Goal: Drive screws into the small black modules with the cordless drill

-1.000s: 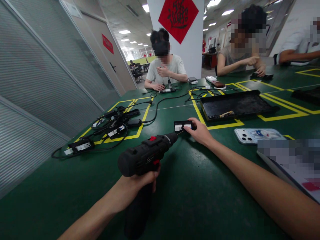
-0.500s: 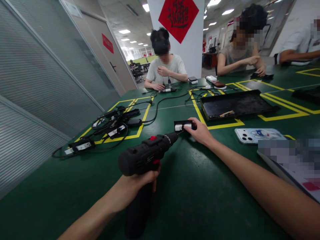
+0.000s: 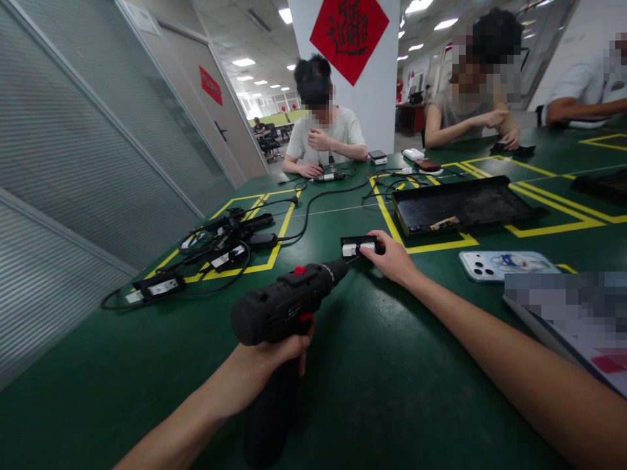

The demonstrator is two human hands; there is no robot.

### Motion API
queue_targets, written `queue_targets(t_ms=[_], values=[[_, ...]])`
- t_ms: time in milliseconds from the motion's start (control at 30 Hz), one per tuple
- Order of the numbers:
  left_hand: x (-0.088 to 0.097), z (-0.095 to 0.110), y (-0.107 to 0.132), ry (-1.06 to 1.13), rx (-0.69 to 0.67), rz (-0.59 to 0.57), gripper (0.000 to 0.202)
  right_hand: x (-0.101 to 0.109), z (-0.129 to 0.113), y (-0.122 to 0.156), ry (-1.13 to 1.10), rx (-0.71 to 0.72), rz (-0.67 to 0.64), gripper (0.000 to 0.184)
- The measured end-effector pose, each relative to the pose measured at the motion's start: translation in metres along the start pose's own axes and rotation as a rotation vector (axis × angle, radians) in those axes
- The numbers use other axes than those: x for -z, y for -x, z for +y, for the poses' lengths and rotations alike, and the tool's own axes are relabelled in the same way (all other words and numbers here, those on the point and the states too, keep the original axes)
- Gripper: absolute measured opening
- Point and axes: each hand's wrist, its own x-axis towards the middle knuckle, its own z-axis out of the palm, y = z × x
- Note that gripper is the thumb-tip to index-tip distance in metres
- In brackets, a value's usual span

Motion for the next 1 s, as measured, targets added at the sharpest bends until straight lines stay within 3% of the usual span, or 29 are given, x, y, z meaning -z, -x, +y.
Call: queue_targets(t_ms=[1000], values=[[0.0004, -0.0015, -0.0008, -0.010, -0.007, -0.016, 0.022, -0.0015, -0.0001, 0.0000, 0.008, 0.003, 0.007, 0.038]])
